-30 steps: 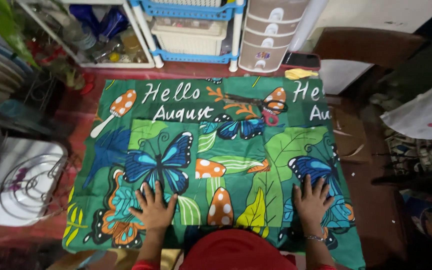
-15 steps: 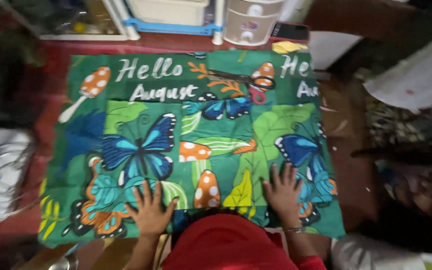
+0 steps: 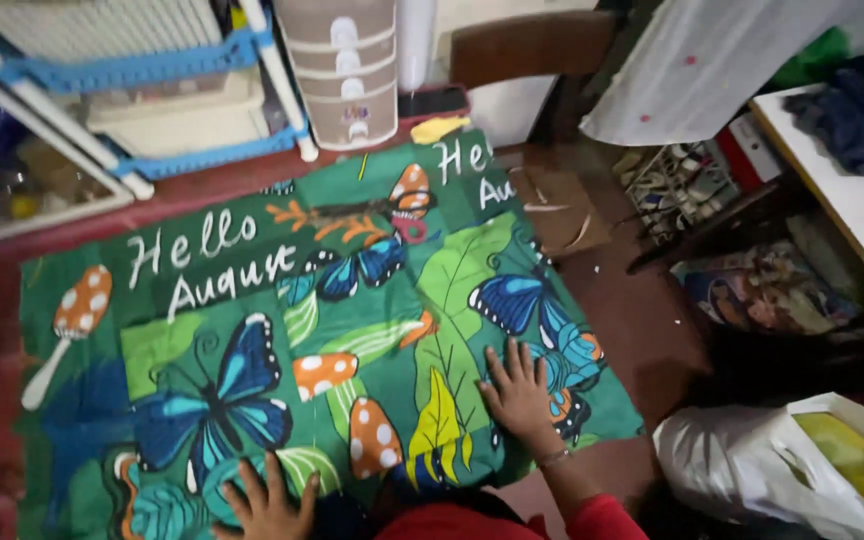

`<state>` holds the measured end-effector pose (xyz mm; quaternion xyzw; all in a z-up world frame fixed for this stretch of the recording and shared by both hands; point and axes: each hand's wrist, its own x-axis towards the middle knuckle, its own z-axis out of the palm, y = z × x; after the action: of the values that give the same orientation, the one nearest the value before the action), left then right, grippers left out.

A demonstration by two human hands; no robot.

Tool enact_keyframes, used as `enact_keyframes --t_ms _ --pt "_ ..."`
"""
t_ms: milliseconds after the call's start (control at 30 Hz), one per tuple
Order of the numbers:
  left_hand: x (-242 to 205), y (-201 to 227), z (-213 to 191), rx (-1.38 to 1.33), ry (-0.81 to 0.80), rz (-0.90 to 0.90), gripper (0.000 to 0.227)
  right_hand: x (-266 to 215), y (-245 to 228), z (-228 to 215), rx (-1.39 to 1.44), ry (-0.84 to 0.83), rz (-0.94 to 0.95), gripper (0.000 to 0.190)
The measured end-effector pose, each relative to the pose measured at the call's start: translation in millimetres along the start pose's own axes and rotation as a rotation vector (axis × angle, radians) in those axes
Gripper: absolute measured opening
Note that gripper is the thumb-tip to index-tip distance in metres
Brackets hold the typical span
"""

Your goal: Smoothing out patterned fabric strips on a table, securing them with pins, and performing a brief sewing operation.

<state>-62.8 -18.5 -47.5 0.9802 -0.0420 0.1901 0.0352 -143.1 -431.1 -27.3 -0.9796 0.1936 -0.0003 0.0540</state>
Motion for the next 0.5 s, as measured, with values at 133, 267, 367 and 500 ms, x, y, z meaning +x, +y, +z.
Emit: enact_keyframes --t_ms 133,267,367,500 --pt "11 -9 13 -0.211 0.266 0.203 0.087 -12 6 14 -0.034 0.086 -0.027 0.07" --pt "23 -7 17 -0.273 0.332 0.185 0.087 -14 12 25 -0.127 0.195 -0.058 0.072" --pt "42 -8 20 -0.214 0.517 0.484 0.068 -7 11 22 -0.242 0.268 -0.06 0.072" --pt "27 -2 -1 -0.128 0.586 0.659 0.06 -23 8 24 -0.234 0.239 -0.104 0.071"
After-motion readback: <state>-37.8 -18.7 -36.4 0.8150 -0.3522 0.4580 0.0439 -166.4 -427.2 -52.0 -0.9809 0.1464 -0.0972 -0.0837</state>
